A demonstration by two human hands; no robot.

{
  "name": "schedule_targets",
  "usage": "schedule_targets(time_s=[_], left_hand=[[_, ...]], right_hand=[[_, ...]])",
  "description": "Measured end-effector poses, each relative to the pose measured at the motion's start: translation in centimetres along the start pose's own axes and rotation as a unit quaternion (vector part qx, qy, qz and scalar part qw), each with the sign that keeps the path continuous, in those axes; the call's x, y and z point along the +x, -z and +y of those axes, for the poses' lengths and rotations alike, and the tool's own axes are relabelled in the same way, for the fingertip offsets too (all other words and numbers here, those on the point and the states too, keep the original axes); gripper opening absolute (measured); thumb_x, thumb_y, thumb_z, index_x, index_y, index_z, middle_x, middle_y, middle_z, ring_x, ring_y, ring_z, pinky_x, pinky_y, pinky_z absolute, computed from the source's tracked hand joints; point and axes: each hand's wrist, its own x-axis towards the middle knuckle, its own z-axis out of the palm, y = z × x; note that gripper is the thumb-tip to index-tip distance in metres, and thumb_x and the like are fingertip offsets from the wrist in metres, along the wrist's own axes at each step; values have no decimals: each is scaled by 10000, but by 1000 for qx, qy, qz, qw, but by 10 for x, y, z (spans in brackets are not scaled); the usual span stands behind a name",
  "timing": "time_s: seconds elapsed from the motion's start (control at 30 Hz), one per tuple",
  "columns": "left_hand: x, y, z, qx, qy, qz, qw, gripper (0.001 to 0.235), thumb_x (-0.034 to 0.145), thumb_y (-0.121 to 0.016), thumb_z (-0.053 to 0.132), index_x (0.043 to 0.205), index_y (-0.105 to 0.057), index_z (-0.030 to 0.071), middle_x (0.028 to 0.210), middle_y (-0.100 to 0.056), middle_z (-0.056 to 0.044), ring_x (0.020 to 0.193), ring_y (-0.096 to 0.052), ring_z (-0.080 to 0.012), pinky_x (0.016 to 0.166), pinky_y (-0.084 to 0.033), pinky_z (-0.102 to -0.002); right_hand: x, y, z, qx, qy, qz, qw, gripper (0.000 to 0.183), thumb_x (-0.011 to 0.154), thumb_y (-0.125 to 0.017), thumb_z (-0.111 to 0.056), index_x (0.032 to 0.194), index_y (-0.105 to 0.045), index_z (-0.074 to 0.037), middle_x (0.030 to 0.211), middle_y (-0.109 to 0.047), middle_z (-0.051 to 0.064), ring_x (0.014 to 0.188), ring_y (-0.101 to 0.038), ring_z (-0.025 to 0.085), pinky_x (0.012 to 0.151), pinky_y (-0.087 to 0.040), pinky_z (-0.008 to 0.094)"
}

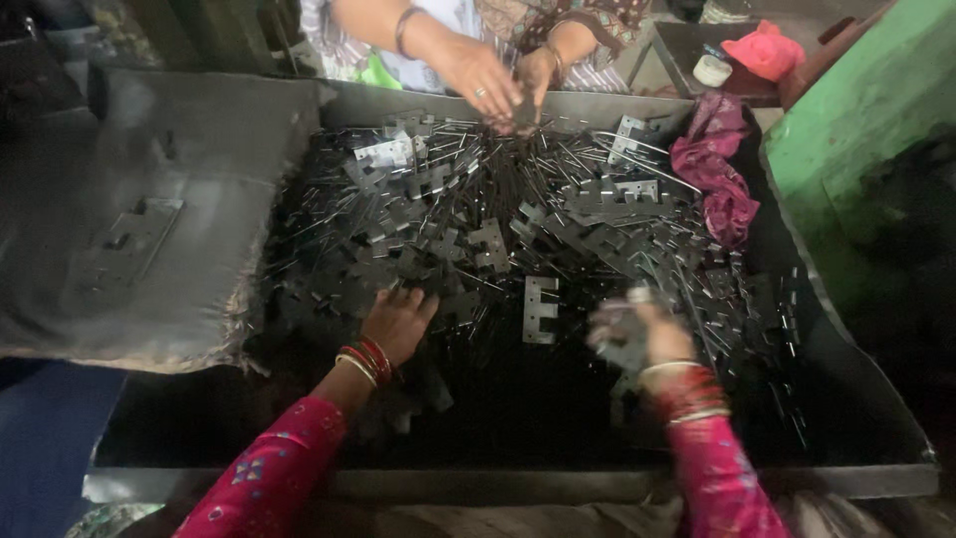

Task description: The person picks up small metal brackets from a large bin with both hands and places them onto a stack to the left.

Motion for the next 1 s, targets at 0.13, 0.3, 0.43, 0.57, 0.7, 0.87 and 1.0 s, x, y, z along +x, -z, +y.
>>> schedule_targets(time_s=[0.13,0.3,0.43,0.57,0.7,0.87,1.0], left_hand=[[3,13,-9,-12,-16,-2,1000,449,761,-633,211,1209,-638,178,1172,-612,-123,1121,-594,-337,915,-437,-512],[-8,-18,-22,-110,-118,187,969,430,826,-720,91,1239,-651,189,1044,-705,-58,902,-661,-300,809,-512,-482],[4,20,-10,-222,-78,139,962,409,887,-779,118,1281,-671,137,820,-674,-106,780,-674,-338,693,-540,-479],[29,91,-3,-435,70,-24,897,400,805,-812,138,1178,-668,138,974,-776,-104,893,-741,-284,774,-583,-402],[31,113,-13,-603,109,14,790,404,815,-724,51,1204,-710,159,1118,-782,-49,993,-746,-182,813,-639,-321],[21,111,-33,-732,273,11,624,434,835,-715,20,1257,-672,113,1138,-719,-42,897,-720,-183,711,-610,-339],[15,86,-34,-824,260,23,502,486,873,-629,-34,1359,-621,-26,1051,-695,-135,865,-706,-206,773,-609,-341]], right_hand=[[52,-13,52,-595,149,154,774,495,997,-674,-562,1013,-796,-83,922,-789,162,869,-785,308,825,-607,462],[53,-27,47,-831,134,159,515,418,753,-799,-396,1106,-709,-191,1130,-653,124,1093,-647,325,963,-467,622],[45,-21,46,-845,197,132,479,310,862,-719,-193,1167,-719,-249,1148,-666,69,1167,-645,293,989,-488,593],[52,-11,33,-832,218,62,506,423,751,-767,-203,1167,-699,-240,1133,-653,73,1163,-630,299,939,-498,562],[49,-6,27,-811,167,53,558,397,814,-776,-303,1180,-670,-192,1111,-655,90,1122,-641,310,933,-508,519],[51,-4,28,-808,233,32,541,409,781,-739,-163,1185,-675,-177,1151,-660,102,1102,-655,337,905,-515,532],[56,2,20,-760,375,79,525,582,604,-792,-94,1173,-675,-133,1245,-650,190,1043,-668,369,958,-521,546]])
